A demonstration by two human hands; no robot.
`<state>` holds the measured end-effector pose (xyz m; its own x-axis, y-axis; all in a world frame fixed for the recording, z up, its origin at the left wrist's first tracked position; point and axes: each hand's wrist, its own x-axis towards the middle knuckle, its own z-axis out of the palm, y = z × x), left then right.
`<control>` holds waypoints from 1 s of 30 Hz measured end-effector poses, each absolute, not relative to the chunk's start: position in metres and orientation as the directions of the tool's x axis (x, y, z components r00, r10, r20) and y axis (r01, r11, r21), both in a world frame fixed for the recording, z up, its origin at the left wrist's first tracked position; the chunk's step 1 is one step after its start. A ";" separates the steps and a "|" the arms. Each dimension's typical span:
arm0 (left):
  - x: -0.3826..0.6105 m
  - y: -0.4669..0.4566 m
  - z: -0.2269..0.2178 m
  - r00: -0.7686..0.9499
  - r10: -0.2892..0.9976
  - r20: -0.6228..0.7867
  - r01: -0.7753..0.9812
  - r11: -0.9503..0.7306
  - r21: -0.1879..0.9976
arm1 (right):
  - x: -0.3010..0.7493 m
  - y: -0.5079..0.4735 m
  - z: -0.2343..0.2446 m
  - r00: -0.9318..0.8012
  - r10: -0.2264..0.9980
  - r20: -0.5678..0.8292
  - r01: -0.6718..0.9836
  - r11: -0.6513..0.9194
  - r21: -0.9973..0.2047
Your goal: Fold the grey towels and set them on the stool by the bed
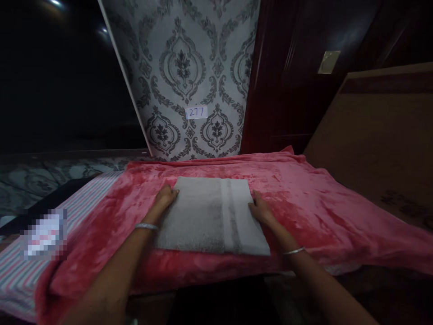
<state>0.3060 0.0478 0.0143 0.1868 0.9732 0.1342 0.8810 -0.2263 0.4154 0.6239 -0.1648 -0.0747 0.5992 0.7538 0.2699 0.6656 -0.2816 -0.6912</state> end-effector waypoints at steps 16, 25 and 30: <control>0.370 0.043 -0.020 0.524 0.851 0.042 0.850 -0.525 0.034 | 0.560 -0.086 -0.049 0.352 0.927 0.129 0.924 -0.322 -0.208; 0.368 0.043 -0.016 0.528 0.848 0.045 0.844 -0.530 0.085 | 0.577 -0.096 -0.044 0.351 0.926 0.140 0.925 -0.320 -0.206; 0.368 0.043 -0.015 0.544 0.837 0.053 0.832 -0.546 0.099 | 0.604 -0.127 -0.053 0.455 0.880 0.136 0.876 -0.415 -0.245</control>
<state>0.3685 0.0434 -0.0148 0.5439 0.8374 0.0531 0.8316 -0.5464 0.0991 0.6036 -0.1265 -0.0530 0.4555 0.8797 0.1364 0.8759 -0.4155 -0.2452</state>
